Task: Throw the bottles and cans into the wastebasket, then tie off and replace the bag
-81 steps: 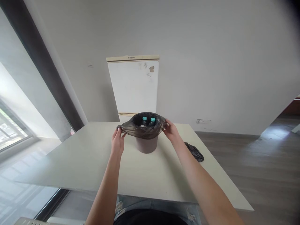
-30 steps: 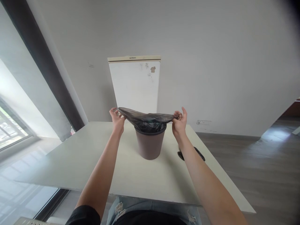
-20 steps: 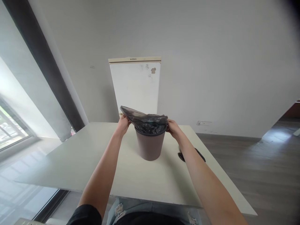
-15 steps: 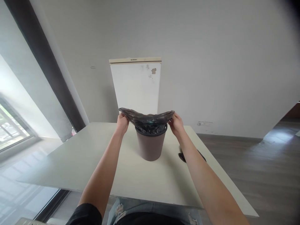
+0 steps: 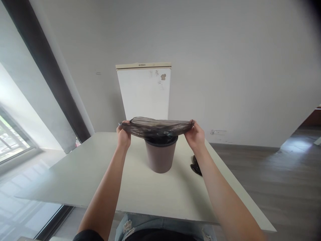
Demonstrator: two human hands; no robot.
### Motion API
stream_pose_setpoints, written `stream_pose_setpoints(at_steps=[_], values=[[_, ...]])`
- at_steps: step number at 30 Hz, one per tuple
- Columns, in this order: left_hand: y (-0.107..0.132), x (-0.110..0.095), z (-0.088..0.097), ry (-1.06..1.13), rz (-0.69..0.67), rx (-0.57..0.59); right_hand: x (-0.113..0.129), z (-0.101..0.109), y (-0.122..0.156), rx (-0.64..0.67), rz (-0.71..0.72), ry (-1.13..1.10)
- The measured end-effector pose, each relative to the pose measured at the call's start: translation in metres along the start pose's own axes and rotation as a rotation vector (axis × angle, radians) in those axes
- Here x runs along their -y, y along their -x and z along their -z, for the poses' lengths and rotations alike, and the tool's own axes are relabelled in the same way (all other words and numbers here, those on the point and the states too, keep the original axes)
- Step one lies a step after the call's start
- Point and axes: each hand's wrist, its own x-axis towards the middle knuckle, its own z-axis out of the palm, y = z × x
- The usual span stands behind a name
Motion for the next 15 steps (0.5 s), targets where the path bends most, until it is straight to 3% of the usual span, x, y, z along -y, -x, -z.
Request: stream_pose_setpoints(at_steps=[5,9,15], values=[[0.007,-0.013,0.033,0.101,0.045,-0.038,0.007,0.017,0.004,-0.129,0.059,-0.081],[0.016,-0.016,0.039,0.164,0.1,-0.035,0.002,0.028,0.012,-0.211,0.121,-0.052],[0.041,0.002,0.032,0.11,0.293,0.065,-0.019,0.036,0.036,-0.167,-0.144,-0.106]])
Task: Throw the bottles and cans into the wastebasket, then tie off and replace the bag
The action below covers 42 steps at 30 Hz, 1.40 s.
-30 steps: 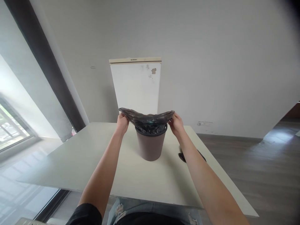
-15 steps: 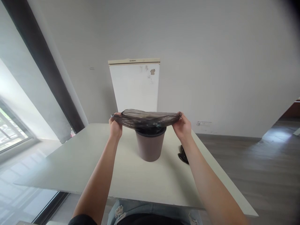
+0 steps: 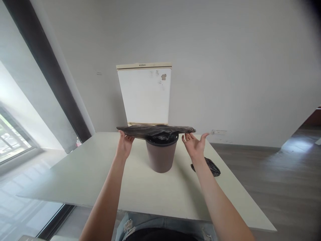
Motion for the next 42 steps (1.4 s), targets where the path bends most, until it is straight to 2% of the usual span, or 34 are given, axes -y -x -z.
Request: stream_pose_setpoints(at_steps=[2,4,7,10,13,16,20,23,26,28,31,35,39,42], values=[[0.004,0.006,-0.004,-0.051,0.013,0.024,-0.008,-0.001,0.003,-0.008,-0.083,0.078],[0.005,0.008,-0.012,-0.087,-0.046,0.052,-0.013,-0.006,0.001,0.032,-0.097,0.173],[0.0,0.001,-0.032,-0.09,-0.184,0.058,-0.014,-0.022,-0.009,0.063,0.074,0.223],[-0.01,-0.007,-0.054,-0.01,-0.261,0.06,-0.007,-0.045,-0.021,0.085,0.265,0.124],[-0.017,-0.011,-0.073,0.115,-0.258,0.073,0.002,-0.069,-0.026,0.213,0.295,0.05],[-0.018,-0.012,-0.091,0.094,-0.172,0.113,0.01,-0.092,-0.025,0.302,0.234,0.183],[-0.014,-0.013,-0.111,-0.069,0.034,0.278,0.018,-0.116,-0.02,0.457,0.059,0.503],[-0.011,-0.011,-0.121,-0.255,0.047,0.325,0.02,-0.13,-0.017,0.607,-0.061,0.608],[-0.009,-0.005,-0.124,-0.44,-0.044,0.362,0.016,-0.136,-0.015,0.666,-0.112,0.688],[-0.007,-0.001,-0.126,-0.521,-0.106,0.38,0.011,-0.135,-0.016,0.677,-0.095,0.755],[-0.005,0.005,-0.128,-0.601,-0.154,0.346,0.004,-0.132,-0.019,0.688,-0.037,0.818],[-0.004,0.01,-0.131,-0.632,-0.167,0.364,0.0,-0.131,-0.017,0.677,-0.007,0.981],[-0.002,0.009,-0.133,-0.684,-0.087,0.518,-0.005,-0.134,-0.008,0.824,-0.033,0.99],[0.0,0.008,-0.134,-0.711,-0.031,0.478,-0.01,-0.135,-0.003,0.905,0.081,1.037]])
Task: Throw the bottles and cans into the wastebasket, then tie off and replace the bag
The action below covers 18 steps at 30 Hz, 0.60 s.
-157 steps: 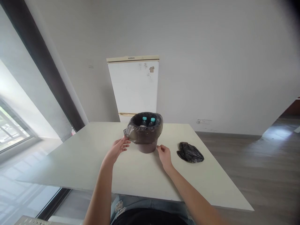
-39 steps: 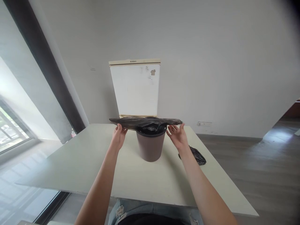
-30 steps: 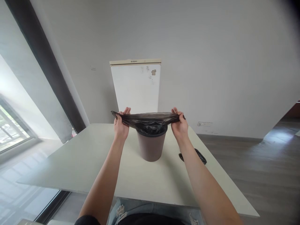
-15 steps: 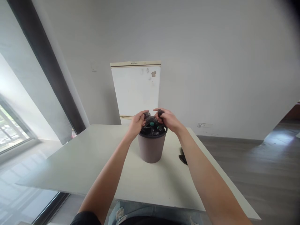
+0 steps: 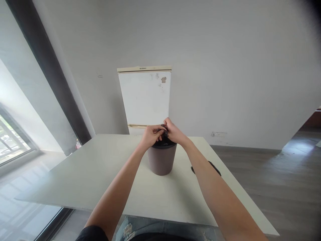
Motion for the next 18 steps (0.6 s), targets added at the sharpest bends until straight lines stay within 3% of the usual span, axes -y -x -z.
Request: stream_pose_setpoints(at_steps=[3,6,10,13,18], values=[[0.0,0.0,-0.001,0.014,0.022,-0.099,-0.001,-0.004,0.001,-0.053,0.013,0.076],[-0.001,0.002,0.0,-0.017,0.021,-0.186,0.001,-0.003,0.005,-0.107,-0.076,0.044],[-0.001,0.002,0.002,-0.077,0.064,-0.376,0.004,0.002,0.014,-0.132,-0.109,0.039],[-0.002,0.001,0.002,-0.112,0.067,-0.456,0.004,0.001,0.017,-0.134,-0.009,0.265],[-0.004,0.005,0.004,-0.077,0.063,-0.479,0.0,-0.015,0.021,-0.228,0.055,0.678]])
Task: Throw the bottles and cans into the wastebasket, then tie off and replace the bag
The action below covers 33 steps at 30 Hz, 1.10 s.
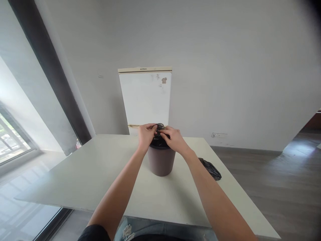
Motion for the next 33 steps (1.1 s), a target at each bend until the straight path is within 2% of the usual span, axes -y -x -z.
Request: stream_pose_setpoints(at_steps=[4,8,16,21,25,29,33], values=[[-0.003,0.004,-0.001,0.069,0.088,0.012,0.008,-0.012,0.008,-0.071,-0.011,0.285],[-0.009,0.002,0.001,0.085,0.18,0.098,0.013,-0.015,0.013,-0.114,-0.008,0.447],[-0.028,-0.011,0.018,0.055,0.292,0.489,0.016,-0.002,0.014,-0.031,0.078,0.52],[-0.029,-0.015,0.02,-0.012,0.299,0.643,0.014,0.002,0.008,-0.005,0.064,0.466],[-0.022,-0.016,0.017,-0.038,0.226,0.622,0.012,0.007,0.003,-0.073,-0.017,0.315],[-0.021,-0.014,0.014,0.017,0.186,0.501,0.007,0.012,-0.001,-0.09,-0.093,-0.05],[-0.025,-0.008,0.014,0.057,0.176,0.368,-0.001,0.015,-0.006,-0.189,-0.228,-0.322]])
